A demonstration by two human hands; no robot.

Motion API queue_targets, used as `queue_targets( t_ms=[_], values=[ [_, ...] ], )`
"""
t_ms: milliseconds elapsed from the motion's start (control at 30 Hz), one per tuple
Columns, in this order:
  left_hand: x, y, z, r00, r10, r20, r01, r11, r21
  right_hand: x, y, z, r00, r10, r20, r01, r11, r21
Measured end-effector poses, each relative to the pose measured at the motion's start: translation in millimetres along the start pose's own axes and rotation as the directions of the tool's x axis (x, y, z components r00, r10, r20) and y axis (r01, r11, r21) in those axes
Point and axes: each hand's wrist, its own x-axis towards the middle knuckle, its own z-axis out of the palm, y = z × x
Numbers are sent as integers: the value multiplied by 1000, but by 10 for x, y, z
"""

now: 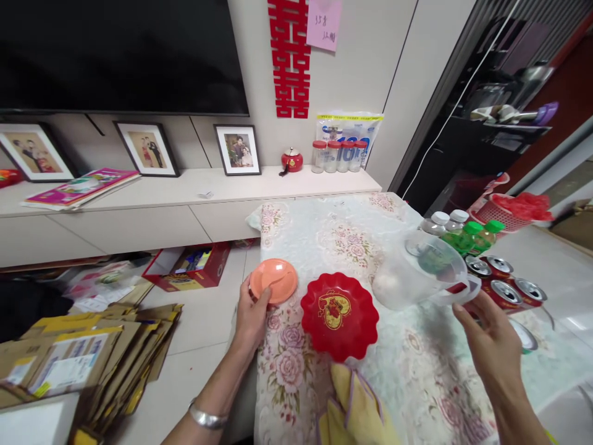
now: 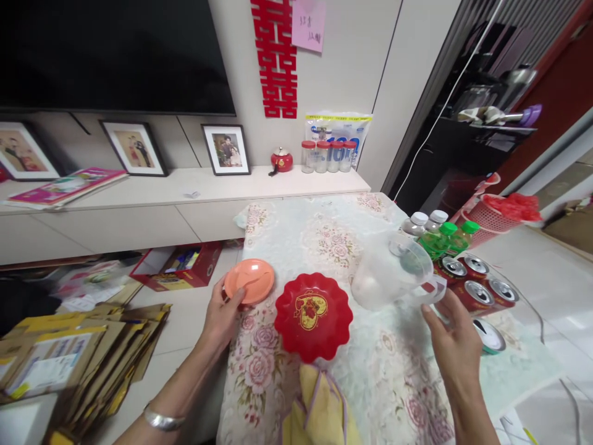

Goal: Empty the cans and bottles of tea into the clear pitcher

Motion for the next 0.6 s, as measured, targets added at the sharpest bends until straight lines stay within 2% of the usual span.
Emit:
queue_targets(
  t_ms=[67,100,133,167,200,267,300,333,367,400,467,600],
  values=[
    [-176,19,-9,988,132,83,-139,986,96,-10,-20,25,1000,9,8,-9,1000,12],
    [-273,25,0,959,226,172,-253,955,156,-21,-21,39,1000,15,4,-15,1000,19],
    [-367,25,22,902,326,283,-390,895,214,-32,-16,52,1000,14,-5,-14,999,30],
    [-455,16,55,814,403,417,-534,803,266,-41,-6,66,1000,10,-12,-10,999,50],
    [-530,-2,99,704,480,523,-678,675,293,-47,7,79,1000,4,-19,-3,997,74],
    [-636,-58,203,458,568,684,-887,345,308,-44,36,97,999,-12,-30,16,992,125],
    [-668,-92,256,350,582,734,-935,176,307,-34,49,100,999,-21,-29,25,989,145],
    [-689,-127,304,265,580,770,-952,30,305,-20,61,99,999,-29,-25,33,987,159],
    [-703,-160,345,208,568,797,-948,-84,307,-3,72,96,999,-36,-20,39,985,166],
    [-714,-192,378,170,551,817,-938,-164,305,18,84,91,999,-41,-14,43,985,167],
    [-734,-248,414,133,516,846,-924,-243,294,60,116,81,999,-46,-3,46,988,147],
    [-786,-333,375,133,424,896,-936,-243,254,126,231,73,998,-67,6,67,996,58]
  ],
)
